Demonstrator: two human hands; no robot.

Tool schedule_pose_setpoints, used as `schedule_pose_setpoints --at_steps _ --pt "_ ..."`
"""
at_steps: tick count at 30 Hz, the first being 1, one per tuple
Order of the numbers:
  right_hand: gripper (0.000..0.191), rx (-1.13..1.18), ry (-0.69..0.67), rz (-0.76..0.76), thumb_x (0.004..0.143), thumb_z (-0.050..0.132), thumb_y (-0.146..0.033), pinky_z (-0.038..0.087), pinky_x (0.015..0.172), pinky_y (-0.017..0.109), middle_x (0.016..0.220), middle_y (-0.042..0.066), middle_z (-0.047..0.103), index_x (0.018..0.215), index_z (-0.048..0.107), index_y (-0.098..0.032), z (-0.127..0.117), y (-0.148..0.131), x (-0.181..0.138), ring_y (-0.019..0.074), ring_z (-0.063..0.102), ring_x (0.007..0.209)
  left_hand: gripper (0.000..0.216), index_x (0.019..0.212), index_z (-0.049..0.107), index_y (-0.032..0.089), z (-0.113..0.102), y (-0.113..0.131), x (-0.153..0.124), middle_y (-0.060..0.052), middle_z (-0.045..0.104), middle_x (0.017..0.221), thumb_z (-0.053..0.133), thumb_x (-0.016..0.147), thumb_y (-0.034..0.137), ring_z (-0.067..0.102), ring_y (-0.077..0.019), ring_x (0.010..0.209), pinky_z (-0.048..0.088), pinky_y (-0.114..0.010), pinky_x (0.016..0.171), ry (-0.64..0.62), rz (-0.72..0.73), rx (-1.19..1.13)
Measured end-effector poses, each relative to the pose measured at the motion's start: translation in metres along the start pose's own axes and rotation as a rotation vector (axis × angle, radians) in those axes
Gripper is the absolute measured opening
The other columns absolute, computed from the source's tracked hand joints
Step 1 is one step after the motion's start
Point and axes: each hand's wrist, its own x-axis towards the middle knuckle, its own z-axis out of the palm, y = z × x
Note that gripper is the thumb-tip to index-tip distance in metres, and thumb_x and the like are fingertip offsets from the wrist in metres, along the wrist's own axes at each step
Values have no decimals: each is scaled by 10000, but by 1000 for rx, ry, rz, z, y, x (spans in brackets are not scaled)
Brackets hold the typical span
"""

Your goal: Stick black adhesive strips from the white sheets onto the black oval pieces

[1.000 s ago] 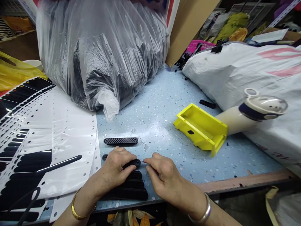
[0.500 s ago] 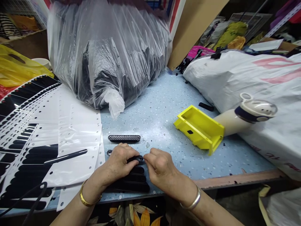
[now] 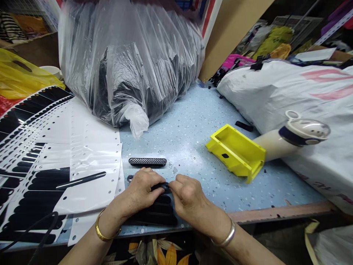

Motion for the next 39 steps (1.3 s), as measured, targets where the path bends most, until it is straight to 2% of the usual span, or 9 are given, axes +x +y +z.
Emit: schedule_pose_setpoints --at_steps 18,27,29,34,39 --pt "294 25 -16 1 894 415 -36 297 549 283 619 15 488 754 652 -137 -1 -1 0 144 447 567 97 882 747 177 -1 0 0 -55 745 817 675 818 186 629 -232 820 455 -376 810 -16 -2 -7" --pt "331 -108 -36 -44 839 360 6 294 553 296 621 25 466 635 552 -170 -1 -7 5 155 407 572 63 801 726 179 -2 2 1 -47 735 771 668 802 153 622 -224 793 452 -366 792 -33 -7 1" --pt "320 -73 -82 5 846 356 -10 326 560 287 626 24 487 643 541 -175 -3 -7 7 152 435 575 64 781 719 177 0 0 1 -47 731 759 666 797 145 618 -223 784 449 -364 785 -30 -3 4" --pt "232 55 -178 249 876 415 -123 393 569 271 631 8 558 684 523 -197 -1 -3 9 151 524 580 58 779 714 174 4 -3 3 -52 727 759 666 788 143 615 -225 785 440 -363 778 -10 11 2" --pt "210 103 -131 225 848 444 -112 394 564 267 625 3 564 684 547 -192 4 -5 10 145 530 574 62 752 704 178 5 -4 3 -39 715 729 668 785 140 613 -216 771 432 -353 770 -8 16 4"
